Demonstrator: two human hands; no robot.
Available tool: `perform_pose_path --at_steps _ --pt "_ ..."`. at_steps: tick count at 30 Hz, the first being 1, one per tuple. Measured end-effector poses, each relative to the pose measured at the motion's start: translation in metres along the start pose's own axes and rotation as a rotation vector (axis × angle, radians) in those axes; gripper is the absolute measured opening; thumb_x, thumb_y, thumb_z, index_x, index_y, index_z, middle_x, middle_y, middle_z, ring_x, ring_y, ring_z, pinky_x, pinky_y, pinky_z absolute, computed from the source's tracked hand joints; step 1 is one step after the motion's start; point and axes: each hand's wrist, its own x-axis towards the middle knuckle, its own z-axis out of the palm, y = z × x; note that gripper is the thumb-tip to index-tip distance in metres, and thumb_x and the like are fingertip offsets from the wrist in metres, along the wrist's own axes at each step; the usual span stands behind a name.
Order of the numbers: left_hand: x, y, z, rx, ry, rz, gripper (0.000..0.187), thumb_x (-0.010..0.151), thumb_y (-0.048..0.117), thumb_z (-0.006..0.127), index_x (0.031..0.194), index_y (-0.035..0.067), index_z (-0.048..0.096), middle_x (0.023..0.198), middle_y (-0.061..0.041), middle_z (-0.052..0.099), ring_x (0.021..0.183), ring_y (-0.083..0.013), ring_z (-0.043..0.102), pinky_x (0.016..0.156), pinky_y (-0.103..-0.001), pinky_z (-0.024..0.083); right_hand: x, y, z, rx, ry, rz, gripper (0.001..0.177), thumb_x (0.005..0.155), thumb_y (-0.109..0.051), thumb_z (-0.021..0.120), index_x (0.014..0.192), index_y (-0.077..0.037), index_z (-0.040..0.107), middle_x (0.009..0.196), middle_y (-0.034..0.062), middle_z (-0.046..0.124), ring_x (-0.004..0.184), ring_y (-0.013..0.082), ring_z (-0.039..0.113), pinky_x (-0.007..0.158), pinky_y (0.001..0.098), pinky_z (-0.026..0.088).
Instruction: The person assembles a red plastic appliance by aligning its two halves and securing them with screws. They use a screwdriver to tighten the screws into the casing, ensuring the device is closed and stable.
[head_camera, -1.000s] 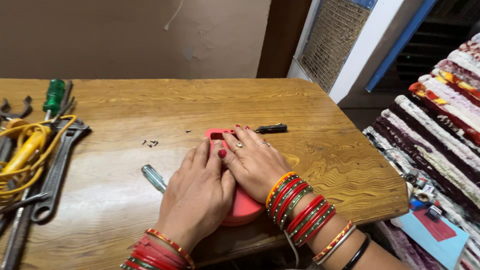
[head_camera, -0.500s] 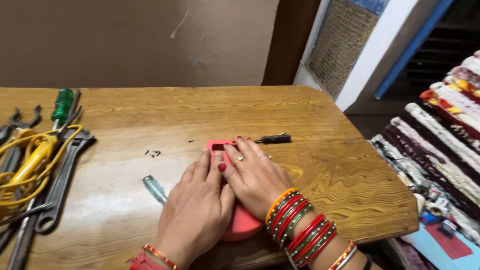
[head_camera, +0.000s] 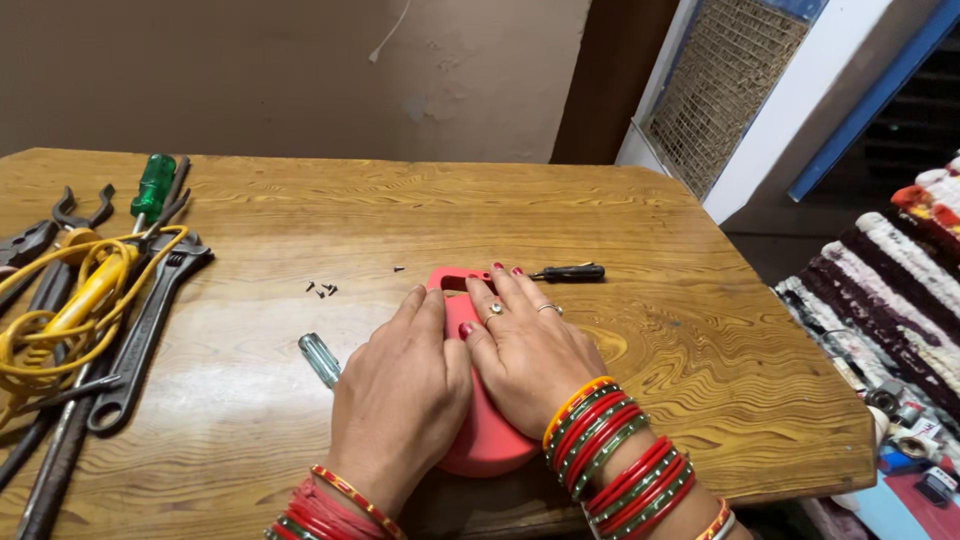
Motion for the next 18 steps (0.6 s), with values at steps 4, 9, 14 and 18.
perform_pose_path --at_steps 4,9,14,18 --pt "0.007 0.002 0.003 -0.003 0.126 0.139 0.054 0.093 0.025 0.045 0.136 -0.007 0.052 0.143 -0.028 0.052 0.127 -0.0398 0.054 0.104 -0.046 0.043 0.000 -0.002 -0.001 -0.002 0.016 0.001 0.060 0.098 -0.041 0.040 0.153 -0.015 0.044 0.160 0.0123 0.034 0.148 0.0292 0.029 0.109 0.0477 0.036" --pt "0.014 -0.010 0.009 0.019 0.154 0.318 0.051 0.097 0.024 0.044 0.133 -0.010 0.056 0.142 -0.030 0.054 0.134 -0.0404 0.050 0.108 -0.045 0.038 0.000 -0.001 0.002 -0.010 0.041 -0.028 0.060 0.099 -0.039 0.039 0.154 -0.014 0.044 0.164 0.0139 0.035 0.146 0.0307 0.030 0.107 0.0481 0.037" --pt "0.013 -0.017 0.017 0.065 0.163 0.319 0.050 0.100 0.026 0.042 0.132 -0.009 0.056 0.141 -0.029 0.055 0.134 -0.0382 0.050 0.111 -0.044 0.036 0.000 0.004 0.007 -0.012 0.080 -0.062 0.057 0.098 -0.035 0.041 0.150 -0.013 0.046 0.159 0.0150 0.037 0.145 0.0321 0.033 0.107 0.0481 0.037" --pt "0.013 -0.015 0.016 0.110 0.183 0.369 0.050 0.101 0.027 0.040 0.131 -0.009 0.057 0.141 -0.028 0.057 0.135 -0.0373 0.051 0.113 -0.042 0.037 -0.001 0.004 0.008 -0.010 0.105 -0.064 0.053 0.098 -0.035 0.043 0.146 -0.012 0.048 0.157 0.0145 0.040 0.145 0.0320 0.035 0.109 0.0462 0.039"
